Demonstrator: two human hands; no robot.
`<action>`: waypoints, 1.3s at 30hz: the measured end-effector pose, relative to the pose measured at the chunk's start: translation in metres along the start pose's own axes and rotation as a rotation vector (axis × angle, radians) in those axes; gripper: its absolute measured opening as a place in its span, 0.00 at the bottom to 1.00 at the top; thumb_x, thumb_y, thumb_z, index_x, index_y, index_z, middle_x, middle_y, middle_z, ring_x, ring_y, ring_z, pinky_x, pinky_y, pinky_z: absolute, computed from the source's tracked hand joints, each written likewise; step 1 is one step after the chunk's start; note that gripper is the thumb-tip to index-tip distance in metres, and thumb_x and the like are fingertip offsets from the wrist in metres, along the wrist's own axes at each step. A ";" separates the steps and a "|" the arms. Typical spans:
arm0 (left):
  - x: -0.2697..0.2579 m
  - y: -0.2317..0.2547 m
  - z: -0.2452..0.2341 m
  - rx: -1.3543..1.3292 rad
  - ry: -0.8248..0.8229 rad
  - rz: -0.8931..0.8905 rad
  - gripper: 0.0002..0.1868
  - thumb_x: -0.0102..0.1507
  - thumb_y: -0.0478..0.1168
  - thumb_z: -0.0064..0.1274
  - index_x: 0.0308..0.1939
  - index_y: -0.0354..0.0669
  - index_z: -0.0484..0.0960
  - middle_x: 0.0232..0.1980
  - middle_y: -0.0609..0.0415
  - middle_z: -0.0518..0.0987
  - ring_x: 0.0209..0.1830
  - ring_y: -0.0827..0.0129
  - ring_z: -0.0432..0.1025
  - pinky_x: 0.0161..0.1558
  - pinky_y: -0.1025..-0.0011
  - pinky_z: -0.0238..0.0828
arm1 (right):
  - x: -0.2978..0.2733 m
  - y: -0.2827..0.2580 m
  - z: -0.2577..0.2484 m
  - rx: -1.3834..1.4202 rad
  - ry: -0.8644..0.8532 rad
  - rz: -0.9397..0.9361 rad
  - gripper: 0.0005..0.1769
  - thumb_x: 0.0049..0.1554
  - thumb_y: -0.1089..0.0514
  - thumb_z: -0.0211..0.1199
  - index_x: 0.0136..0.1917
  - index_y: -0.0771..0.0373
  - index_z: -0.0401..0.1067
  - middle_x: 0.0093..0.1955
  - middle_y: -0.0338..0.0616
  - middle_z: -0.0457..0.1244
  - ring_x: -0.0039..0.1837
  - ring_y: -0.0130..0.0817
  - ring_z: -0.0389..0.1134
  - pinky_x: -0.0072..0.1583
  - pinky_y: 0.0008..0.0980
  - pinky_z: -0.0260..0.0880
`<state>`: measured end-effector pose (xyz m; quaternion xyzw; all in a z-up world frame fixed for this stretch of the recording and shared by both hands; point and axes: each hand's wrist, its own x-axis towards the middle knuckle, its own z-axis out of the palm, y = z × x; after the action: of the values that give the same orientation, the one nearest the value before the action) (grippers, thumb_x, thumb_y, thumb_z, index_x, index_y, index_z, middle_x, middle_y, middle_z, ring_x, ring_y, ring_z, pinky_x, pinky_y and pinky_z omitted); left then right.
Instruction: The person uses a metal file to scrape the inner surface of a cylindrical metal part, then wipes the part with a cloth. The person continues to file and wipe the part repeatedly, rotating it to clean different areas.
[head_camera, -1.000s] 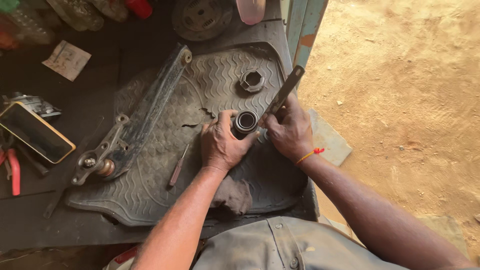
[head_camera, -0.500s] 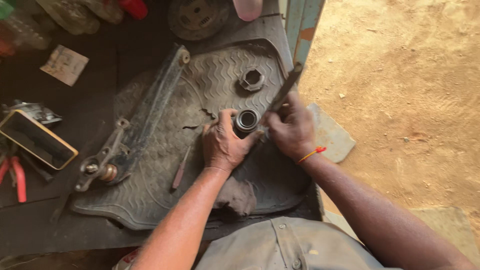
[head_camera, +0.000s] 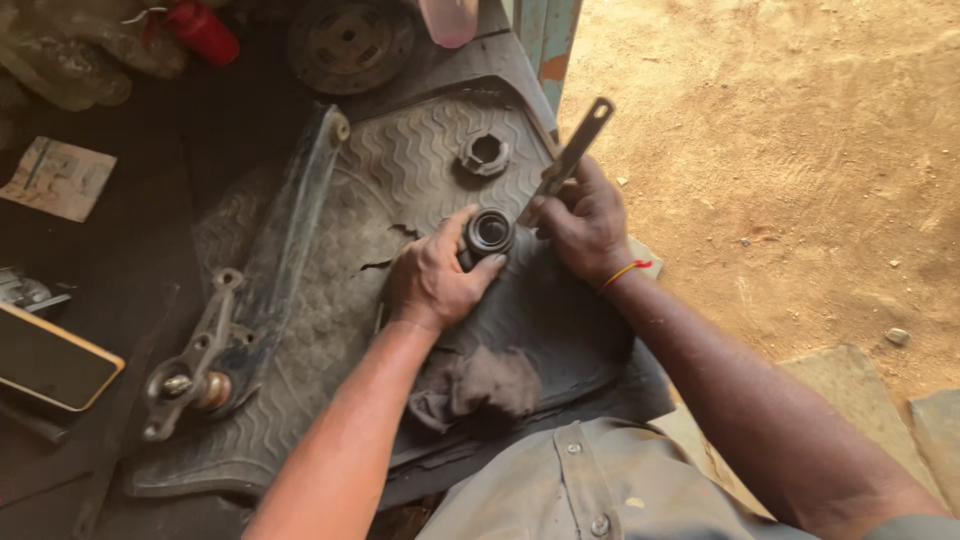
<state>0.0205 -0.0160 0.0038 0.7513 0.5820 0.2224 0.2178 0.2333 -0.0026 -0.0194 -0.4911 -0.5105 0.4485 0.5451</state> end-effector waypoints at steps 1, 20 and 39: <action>0.000 -0.001 -0.002 -0.001 -0.007 -0.018 0.36 0.54 0.57 0.67 0.64 0.56 0.78 0.41 0.46 0.85 0.44 0.50 0.80 0.47 0.54 0.75 | 0.001 0.001 0.000 0.032 0.000 0.005 0.14 0.60 0.68 0.59 0.58 0.63 0.62 0.42 0.44 0.70 0.41 0.26 0.72 0.40 0.25 0.71; -0.004 -0.011 0.004 -0.143 0.191 0.303 0.16 0.53 0.48 0.70 0.44 0.52 0.88 0.53 0.51 0.79 0.55 0.53 0.74 0.55 0.59 0.72 | -0.014 0.000 0.011 -0.028 0.034 -0.033 0.19 0.60 0.69 0.58 0.63 0.64 0.61 0.44 0.44 0.68 0.45 0.28 0.73 0.47 0.27 0.74; -0.007 -0.002 0.001 -0.113 0.136 0.263 0.20 0.51 0.52 0.73 0.39 0.49 0.84 0.49 0.52 0.73 0.43 0.55 0.76 0.40 0.57 0.74 | -0.019 0.007 0.007 0.088 -0.069 -0.042 0.11 0.62 0.70 0.58 0.57 0.65 0.61 0.45 0.42 0.65 0.46 0.29 0.72 0.48 0.28 0.76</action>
<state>0.0176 -0.0219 0.0013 0.7909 0.4784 0.3317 0.1888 0.2248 -0.0199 -0.0282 -0.4399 -0.5190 0.4755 0.5577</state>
